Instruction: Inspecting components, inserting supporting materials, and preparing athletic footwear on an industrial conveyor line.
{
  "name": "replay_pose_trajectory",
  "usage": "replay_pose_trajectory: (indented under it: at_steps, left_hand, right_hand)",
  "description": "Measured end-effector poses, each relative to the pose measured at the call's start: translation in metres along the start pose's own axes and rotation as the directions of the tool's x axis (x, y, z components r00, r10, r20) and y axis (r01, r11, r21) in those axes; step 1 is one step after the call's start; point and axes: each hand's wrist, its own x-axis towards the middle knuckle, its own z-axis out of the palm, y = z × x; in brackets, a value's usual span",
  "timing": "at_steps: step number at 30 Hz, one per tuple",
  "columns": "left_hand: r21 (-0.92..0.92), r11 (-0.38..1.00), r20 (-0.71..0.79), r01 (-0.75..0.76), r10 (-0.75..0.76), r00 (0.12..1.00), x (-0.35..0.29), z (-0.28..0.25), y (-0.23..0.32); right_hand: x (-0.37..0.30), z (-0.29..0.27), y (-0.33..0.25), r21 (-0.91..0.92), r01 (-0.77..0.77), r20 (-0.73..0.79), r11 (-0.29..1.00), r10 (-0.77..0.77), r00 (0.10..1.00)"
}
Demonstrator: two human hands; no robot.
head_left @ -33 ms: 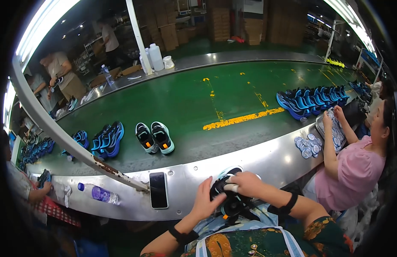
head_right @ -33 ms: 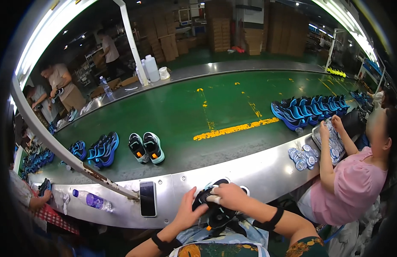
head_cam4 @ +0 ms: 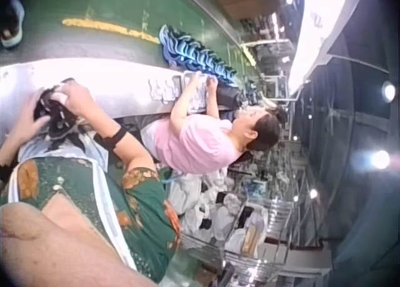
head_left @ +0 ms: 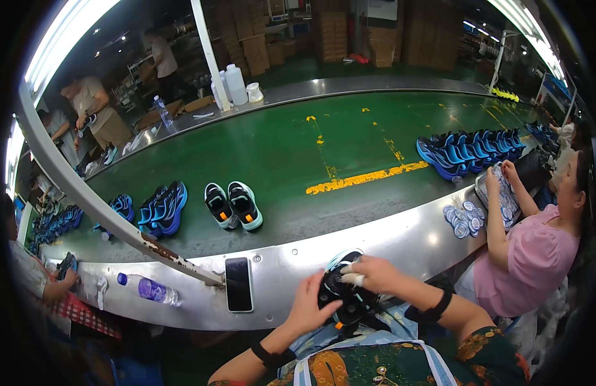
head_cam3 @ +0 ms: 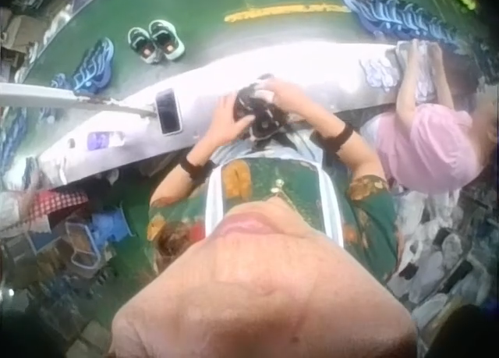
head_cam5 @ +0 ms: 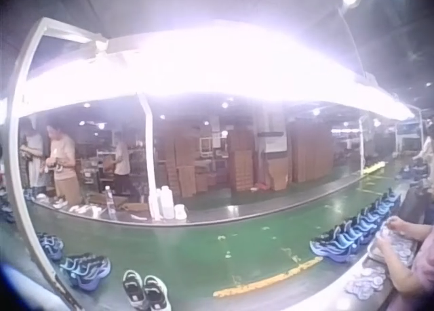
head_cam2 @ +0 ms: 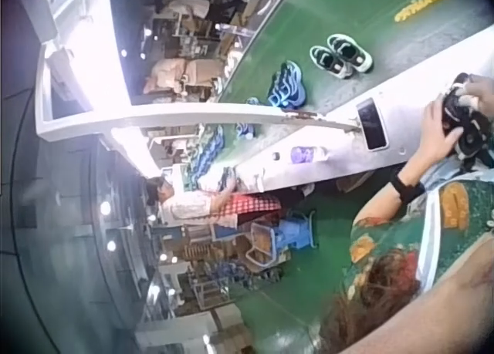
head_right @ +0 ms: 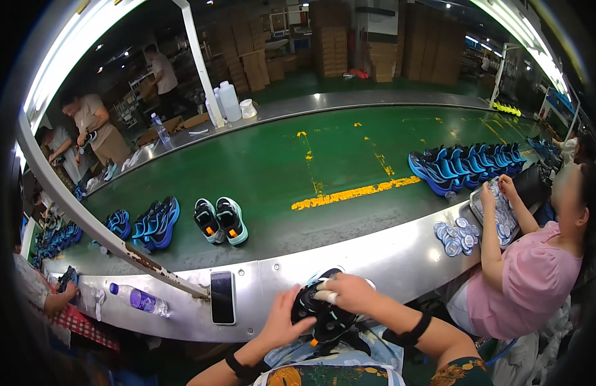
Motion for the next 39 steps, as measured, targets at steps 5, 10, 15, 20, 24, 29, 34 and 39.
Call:
replay_pose_trajectory:
  at_steps: [5, 10, 15, 20, 24, 29, 34, 39]
  left_hand:
    - [0.003, 0.976, 0.173, 0.218, -0.215, 0.961, -0.003, -0.012, 0.001]
    - [-0.314, 0.920, 0.145, 0.235, -0.198, 0.969, 0.065, -0.028, 0.001]
    - [-0.105, 0.994, 0.407, 0.019, 0.025, 0.913, 0.074, 0.009, 0.004]
    - [-0.025, 0.998, 0.322, 0.050, -0.040, 0.946, 0.063, 0.017, 0.012]
    - [-0.142, 0.974, 0.301, 0.179, -0.130, 0.945, 0.061, 0.018, 0.018]
    - [-0.159, 0.972, 0.377, 0.174, -0.103, 0.921, 0.069, 0.014, 0.011]
    - [-0.233, 0.861, 0.676, 0.453, -0.191, 0.712, 0.095, 0.006, -0.001]
    - [-0.220, 0.877, 0.740, 0.427, -0.135, 0.659, 0.105, 0.003, -0.004]
  right_hand:
    - [-0.032, -0.040, 0.014, 0.028, -0.062, 0.261, 0.998, 0.053, 0.964]
    - [-0.050, -0.052, 0.000, 0.267, -0.195, 0.261, 0.944, 0.124, 0.957]
    - [-0.059, -0.005, -0.010, -0.117, -0.234, -0.208, 0.965, 0.207, 0.956]
    - [-0.073, -0.025, 0.005, 0.111, -0.129, -0.026, 0.985, 0.133, 0.991]
    - [-0.069, -0.016, -0.008, -0.172, -0.320, -0.045, 0.931, 0.317, 0.947]
    - [-0.066, -0.051, -0.002, 0.169, -0.275, 0.197, 0.946, 0.241, 0.950]
    - [-0.064, -0.025, -0.003, -0.113, -0.273, -0.019, 0.955, 0.273, 0.962]
    - [-0.060, -0.049, 0.005, -0.011, -0.290, 0.166, 0.957, 0.287, 0.943]
